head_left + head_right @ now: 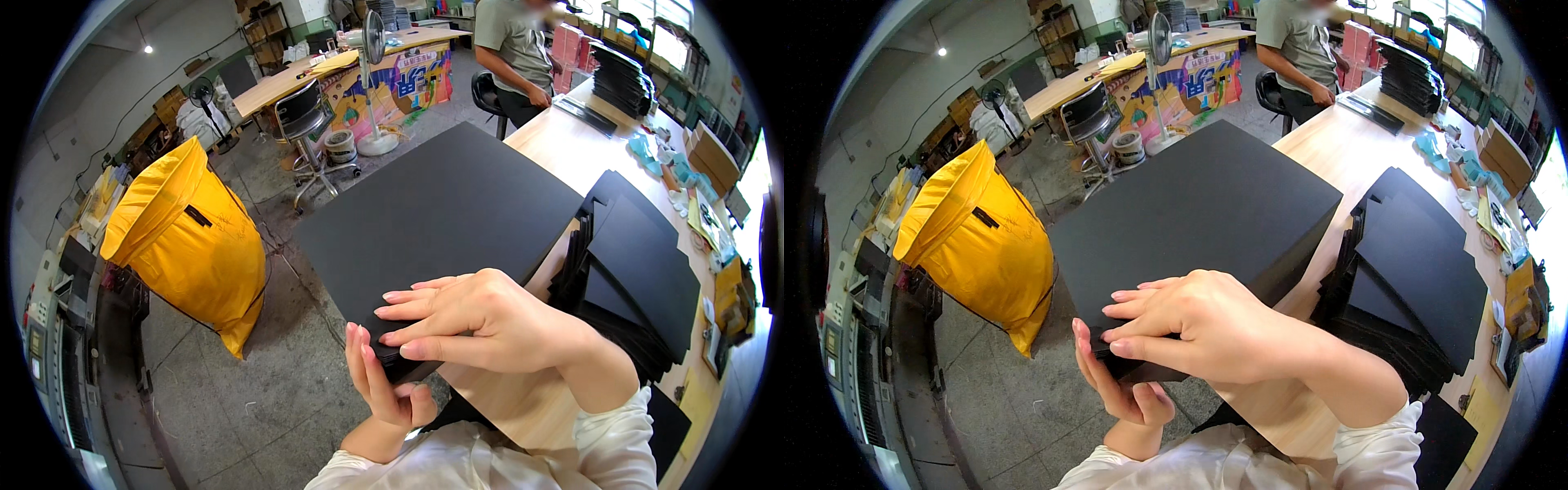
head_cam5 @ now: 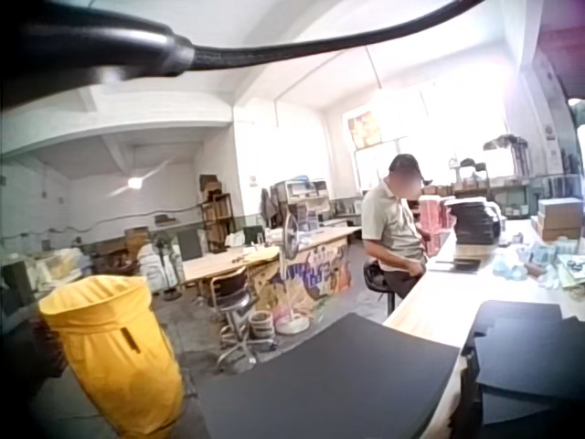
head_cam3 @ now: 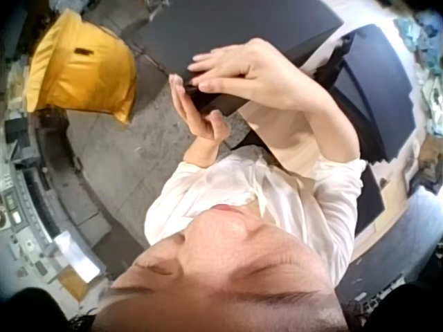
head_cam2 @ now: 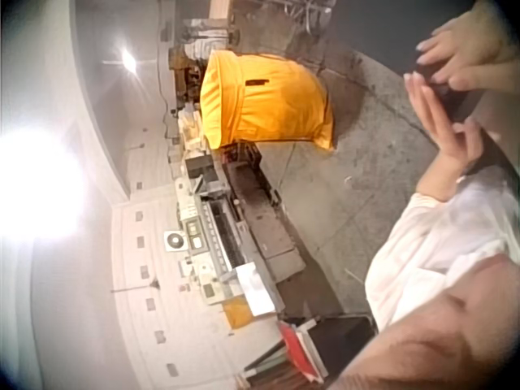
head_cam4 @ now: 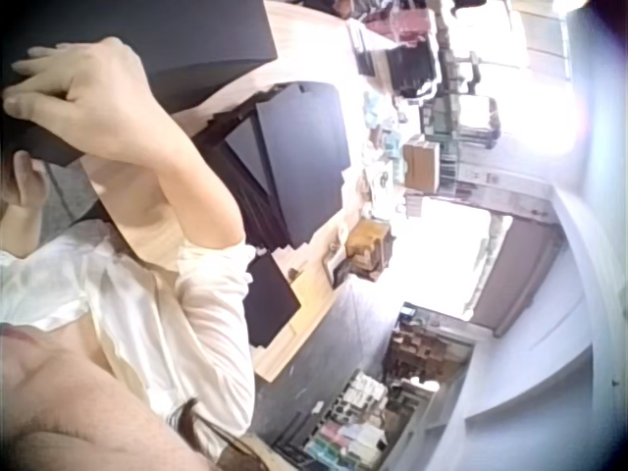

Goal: The person repeatedly picks up a black rectangular sheet from a pile on a wooden table, aligns it, and places it onto a growing stack. The person handles the sheets one by one, ensuring they are aligned before adding them to the pile. The task continues throughout the video with the person maintaining a steady rhythm of picking and stacking.

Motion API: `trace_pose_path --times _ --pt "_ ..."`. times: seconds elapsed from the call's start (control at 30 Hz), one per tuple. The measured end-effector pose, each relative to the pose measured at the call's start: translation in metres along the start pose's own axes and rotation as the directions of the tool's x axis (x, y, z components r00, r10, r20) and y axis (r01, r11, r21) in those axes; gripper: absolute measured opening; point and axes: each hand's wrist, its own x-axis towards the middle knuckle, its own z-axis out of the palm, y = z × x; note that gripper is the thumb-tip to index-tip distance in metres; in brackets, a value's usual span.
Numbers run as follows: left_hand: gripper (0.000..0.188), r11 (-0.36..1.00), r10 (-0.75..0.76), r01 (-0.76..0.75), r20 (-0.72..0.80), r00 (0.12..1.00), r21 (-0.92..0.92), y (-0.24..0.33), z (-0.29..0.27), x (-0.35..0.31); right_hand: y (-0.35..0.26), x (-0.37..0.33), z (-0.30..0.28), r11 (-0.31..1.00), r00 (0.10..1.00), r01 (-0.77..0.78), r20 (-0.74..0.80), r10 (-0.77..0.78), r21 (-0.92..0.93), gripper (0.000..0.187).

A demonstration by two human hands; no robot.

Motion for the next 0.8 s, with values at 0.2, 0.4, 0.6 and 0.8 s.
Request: trace_pose_path --times 0.2,0.4,0.6,0.8 --pt "0.069 1.0 -0.008 0.008 0.003 1.0 0.019 0.0 0.0 -0.001 0.001 0.0 0.001 1.0 1.0 0.005 -0.004 -0.005 0.01 0.026" --pt "0.068 0.998 -0.011 0.011 0.009 1.0 0.055 0.002 -0.003 -0.002 -0.002 -0.001 0.002 0.993 0.998 0.064 -0.003 -0.064 -0.099 0.03" --pt "0.072 0.998 -0.057 0.057 -0.001 0.998 -0.018 0.003 -0.005 -0.004 0.005 -0.007 0.031 0.87 0.943 0.137 -0.207 -0.261 -0.474 0.039" --pt "0.052 0.973 0.224 -0.193 -0.333 0.916 0.125 0.016 0.008 -0.002 -0.027 -0.049 -0.024 0.675 0.632 0.249 -0.412 -0.656 -0.694 0.035"
